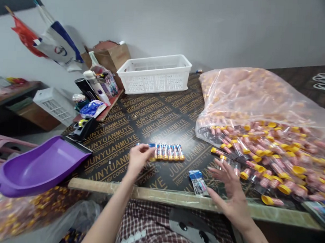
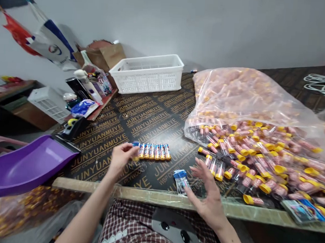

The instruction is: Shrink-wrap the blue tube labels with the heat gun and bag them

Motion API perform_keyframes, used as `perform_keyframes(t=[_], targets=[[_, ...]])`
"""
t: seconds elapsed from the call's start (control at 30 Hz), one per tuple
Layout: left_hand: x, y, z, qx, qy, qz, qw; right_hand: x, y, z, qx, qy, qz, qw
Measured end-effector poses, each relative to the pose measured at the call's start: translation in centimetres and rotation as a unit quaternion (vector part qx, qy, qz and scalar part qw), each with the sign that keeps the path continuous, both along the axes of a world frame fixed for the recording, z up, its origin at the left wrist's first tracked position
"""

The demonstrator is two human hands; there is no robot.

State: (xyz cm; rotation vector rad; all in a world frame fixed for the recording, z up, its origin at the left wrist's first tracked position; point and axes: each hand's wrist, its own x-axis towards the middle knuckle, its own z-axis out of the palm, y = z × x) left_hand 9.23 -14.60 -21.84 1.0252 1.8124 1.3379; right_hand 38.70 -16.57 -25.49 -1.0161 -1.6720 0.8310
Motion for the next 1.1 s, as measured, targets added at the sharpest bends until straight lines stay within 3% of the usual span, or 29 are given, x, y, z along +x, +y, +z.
perform_keyframes(t=[0.1, 0.17, 0.23, 0.33, 0.4, 0.47, 0.53, 0.57, 0.63, 0.7, 0.77, 0.87, 0.97, 1.03, 1.1], targets=[[-6.5, 0.5, 0.1, -0.05, 0.243, 0.087, 0.965, 1.2, 0.9, -0.3, -0.003, -0.032, -0.068, 0.997], [-9.3, 0.7, -0.5, -0.132, 0.347, 0.066, 0.926, 1.5, 1.1, -0.6, 0.004, -0.059, -0.089, 0.994], [-10.7, 1.0, -1.2, -0.191, 0.405, 0.021, 0.894, 1.5, 1.3, -0.8, 0.016, -0.088, -0.099, 0.991], [-10.9, 1.5, -1.5, -0.238, 0.434, -0.036, 0.868, 1.5, 2.0, -1.0, 0.042, -0.138, -0.116, 0.983], [-9.9, 1.5, -1.0, -0.264, 0.454, -0.022, 0.85, 1.8, 3.0, -1.0, 0.071, -0.169, -0.135, 0.974], [-7.6, 1.2, -0.3, -0.238, 0.478, 0.034, 0.845, 2.3, 4.5, -1.0, 0.099, -0.206, -0.154, 0.961], [-3.9, 0.7, -0.1, -0.139, 0.46, 0.057, 0.875, 2.5, 6.5, -0.9, 0.103, -0.27, -0.162, 0.943], [-1.6, 0.4, -0.3, -0.08, 0.423, 0.031, 0.902, 2.4, 7.5, -0.9, 0.093, -0.319, -0.161, 0.929], [3.5, 0.0, -1.2, -0.022, 0.308, -0.118, 0.944, 1.9, 9.5, -0.7, 0.065, -0.422, -0.147, 0.892], [8.1, -0.3, -2.6, -0.03, 0.242, -0.253, 0.936, 1.1, 10.9, -0.2, 0.051, -0.488, -0.124, 0.863], [11.3, -0.4, -3.8, -0.054, 0.243, -0.284, 0.926, 0.4, 11.5, 0.4, 0.056, -0.508, -0.108, 0.852], [13.1, -0.4, -4.7, -0.072, 0.249, -0.272, 0.927, 0.2, 10.8, 1.5, 0.071, -0.474, -0.107, 0.871], [12.8, -0.2, -4.9, -0.067, 0.234, -0.272, 0.931, 0.6, 8.3, 2.1, 0.074, -0.32, -0.101, 0.939], [12.4, -0.1, -4.8, -0.061, 0.239, -0.275, 0.929, 0.9, 6.2, 1.9, 0.065, -0.217, -0.078, 0.971], [12.3, -0.1, -4.8, -0.055, 0.251, -0.278, 0.926, 1.2, 4.2, 1.3, 0.053, -0.16, -0.068, 0.983]])
